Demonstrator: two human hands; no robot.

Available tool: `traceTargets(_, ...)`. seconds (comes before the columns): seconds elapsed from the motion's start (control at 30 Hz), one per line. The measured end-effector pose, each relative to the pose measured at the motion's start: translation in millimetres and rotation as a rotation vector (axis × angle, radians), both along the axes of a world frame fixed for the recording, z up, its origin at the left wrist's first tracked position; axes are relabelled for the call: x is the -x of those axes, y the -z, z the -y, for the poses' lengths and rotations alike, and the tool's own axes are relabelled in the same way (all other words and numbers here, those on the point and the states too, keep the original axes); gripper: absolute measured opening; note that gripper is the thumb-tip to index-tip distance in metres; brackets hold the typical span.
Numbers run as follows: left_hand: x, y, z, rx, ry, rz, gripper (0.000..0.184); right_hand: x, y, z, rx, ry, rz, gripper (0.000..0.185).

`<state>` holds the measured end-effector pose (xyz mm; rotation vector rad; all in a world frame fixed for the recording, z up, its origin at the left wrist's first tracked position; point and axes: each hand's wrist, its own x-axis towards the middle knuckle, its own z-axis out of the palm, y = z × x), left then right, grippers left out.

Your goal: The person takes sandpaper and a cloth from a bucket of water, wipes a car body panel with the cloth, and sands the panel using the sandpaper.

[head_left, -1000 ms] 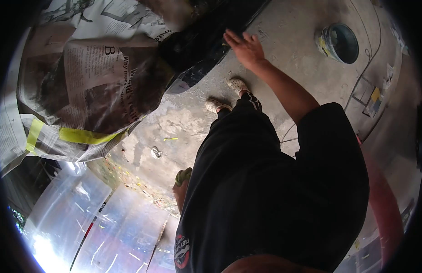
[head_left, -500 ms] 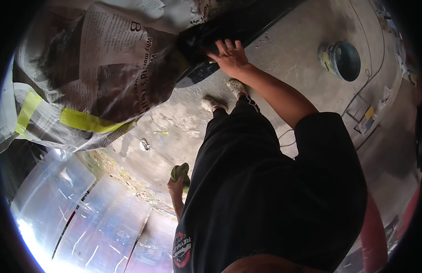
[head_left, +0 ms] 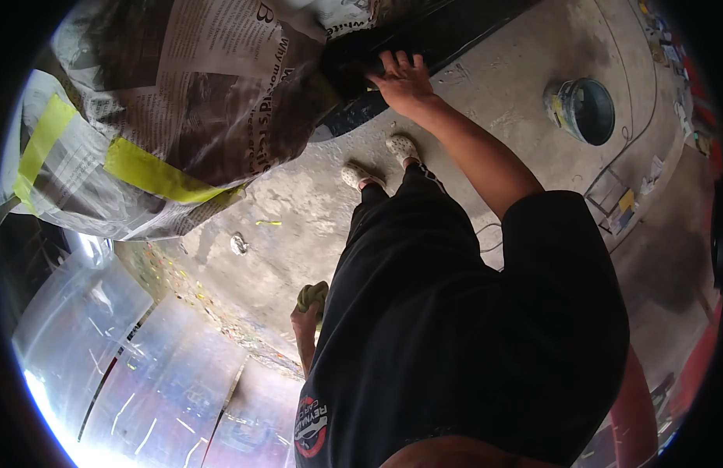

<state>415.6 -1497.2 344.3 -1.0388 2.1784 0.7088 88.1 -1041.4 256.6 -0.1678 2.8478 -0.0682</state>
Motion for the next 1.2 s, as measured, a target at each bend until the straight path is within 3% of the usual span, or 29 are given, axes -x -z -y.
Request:
traceTargets(0.17, 13.0, -12.6, -3.8, 0.050, 0.000, 0.017, 0.050, 4.4, 11.9, -47.1, -0.110, 0.137, -0.058, 0.069)
traceTargets(0.27, 10.4, -13.5, -2.9, 0.059, -0.012, 0.040, 0.051, 2.0, 30.2, -65.4, -0.051, 0.259, -0.200, 0.068)
traceTargets(0.37, 11.3, -16.8, -7.8, 0.041, -0.018, 0.054, 0.051, -14.8, 23.1, -43.7, -0.086, 0.217, -0.036, 0.061)
traceTargets(0.53, 5.1, -7.1, 4.0, 0.056, 0.024, 0.102, 0.051, -66.3, 37.3, -23.0, -0.013, -0.060, -0.151, 0.066)
traceTargets(0.67, -0.3, -8.1, 10.4, 0.054, 0.006, 0.053, 0.051, -38.1, 38.9, -81.5, -0.129, 0.205, -0.158, 0.064)
traceTargets(0.77, 2.8, -7.3, 13.4, 0.031, -0.005, 0.035, 0.051, -48.7, 40.6, -44.2, -0.021, 0.276, -0.159, 0.064)
traceTargets(0.9, 24.5, -25.4, -23.8, 0.146, -0.036, 0.091, 0.051, -83.4, 48.8, 15.7, 0.120, 0.134, -0.192, 0.067)
traceTargets(1.07, 43.2, -38.5, -36.5, 0.169, -0.070, 0.132, 0.048, -54.9, 49.3, -97.8, -0.076, 0.214, -0.174, 0.066)
traceTargets(1.17, 46.3, -44.4, -39.3, 0.175, -0.067, 0.124, 0.046, -41.4, 52.0, -125.9, -0.203, 0.382, -0.249, 0.063)
traceTargets(1.2, 49.1, -47.2, -42.4, 0.136, -0.056, 0.095, 0.045, -43.7, 48.9, -109.1, -0.122, 0.429, -0.200, 0.060)
